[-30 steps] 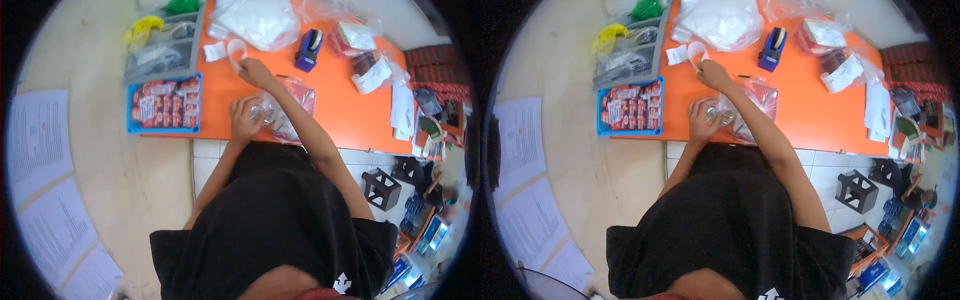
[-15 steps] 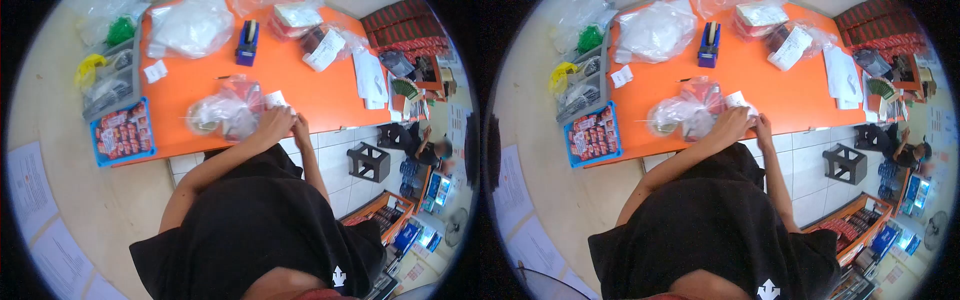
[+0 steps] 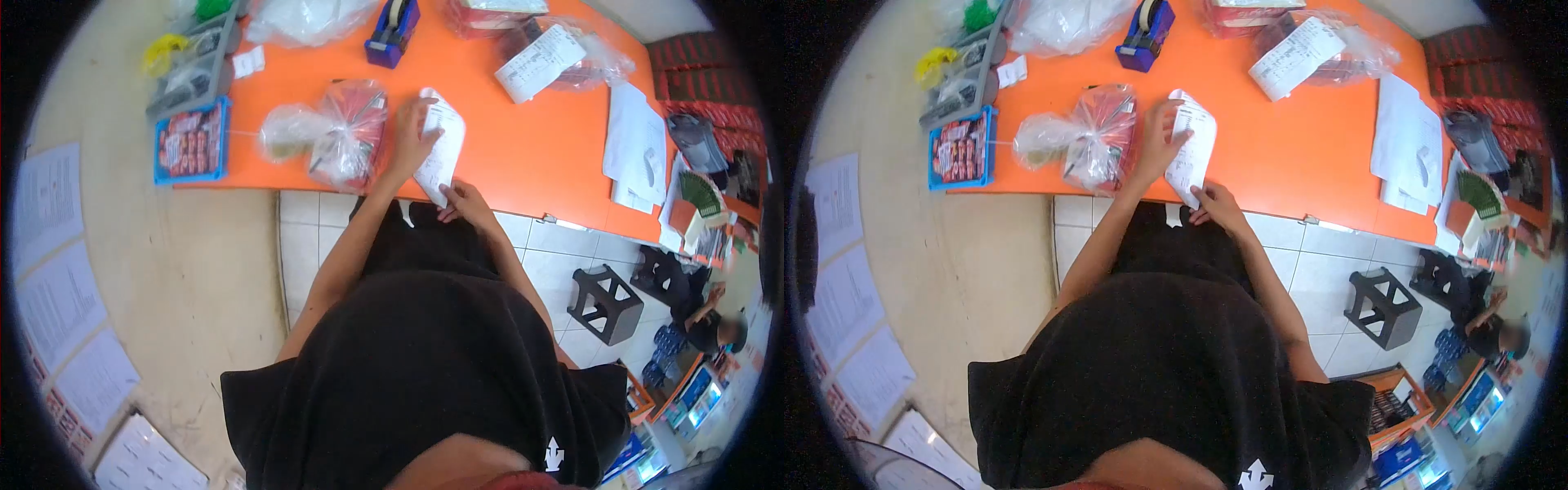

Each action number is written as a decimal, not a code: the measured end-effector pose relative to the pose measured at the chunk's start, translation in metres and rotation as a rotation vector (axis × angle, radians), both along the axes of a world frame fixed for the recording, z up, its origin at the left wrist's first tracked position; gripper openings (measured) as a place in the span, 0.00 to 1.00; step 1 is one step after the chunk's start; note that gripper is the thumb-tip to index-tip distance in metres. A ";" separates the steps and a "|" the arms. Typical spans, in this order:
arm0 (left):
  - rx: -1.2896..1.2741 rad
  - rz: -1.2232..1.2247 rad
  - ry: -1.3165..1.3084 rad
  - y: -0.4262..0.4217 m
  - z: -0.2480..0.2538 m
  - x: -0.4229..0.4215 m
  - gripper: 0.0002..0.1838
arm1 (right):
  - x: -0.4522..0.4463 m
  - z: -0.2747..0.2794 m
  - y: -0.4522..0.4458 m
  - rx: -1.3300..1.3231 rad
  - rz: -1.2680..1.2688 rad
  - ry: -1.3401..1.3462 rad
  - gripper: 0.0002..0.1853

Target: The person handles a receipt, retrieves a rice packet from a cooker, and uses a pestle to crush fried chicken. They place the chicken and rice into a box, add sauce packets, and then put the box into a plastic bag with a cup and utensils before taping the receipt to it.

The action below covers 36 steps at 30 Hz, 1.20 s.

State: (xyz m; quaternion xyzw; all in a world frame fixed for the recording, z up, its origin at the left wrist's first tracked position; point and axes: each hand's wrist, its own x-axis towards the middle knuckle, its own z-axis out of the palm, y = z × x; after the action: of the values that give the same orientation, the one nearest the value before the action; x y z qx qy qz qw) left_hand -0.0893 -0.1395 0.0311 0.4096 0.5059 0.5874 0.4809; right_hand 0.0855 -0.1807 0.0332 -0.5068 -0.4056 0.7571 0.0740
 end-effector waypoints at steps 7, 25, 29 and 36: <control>-0.115 -0.153 0.243 -0.057 -0.008 -0.006 0.31 | -0.002 -0.006 0.027 0.305 0.385 -0.005 0.19; -0.155 -0.259 1.280 -0.131 -0.033 -0.016 0.37 | -0.131 0.001 0.148 1.048 -0.260 -0.117 0.41; -0.091 -0.269 1.435 -0.137 -0.044 -0.020 0.37 | -0.198 0.022 0.178 1.333 -0.298 -0.200 0.51; -0.697 -0.836 0.677 -0.094 0.021 -0.035 0.32 | -0.181 0.001 0.187 1.312 -0.149 -0.070 0.47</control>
State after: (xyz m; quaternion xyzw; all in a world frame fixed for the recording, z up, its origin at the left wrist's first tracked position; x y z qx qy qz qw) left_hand -0.1244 -0.2339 0.0519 0.5547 0.5884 -0.0106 0.5882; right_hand -0.0954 0.0062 0.0342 -0.4074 -0.7489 0.3288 0.4064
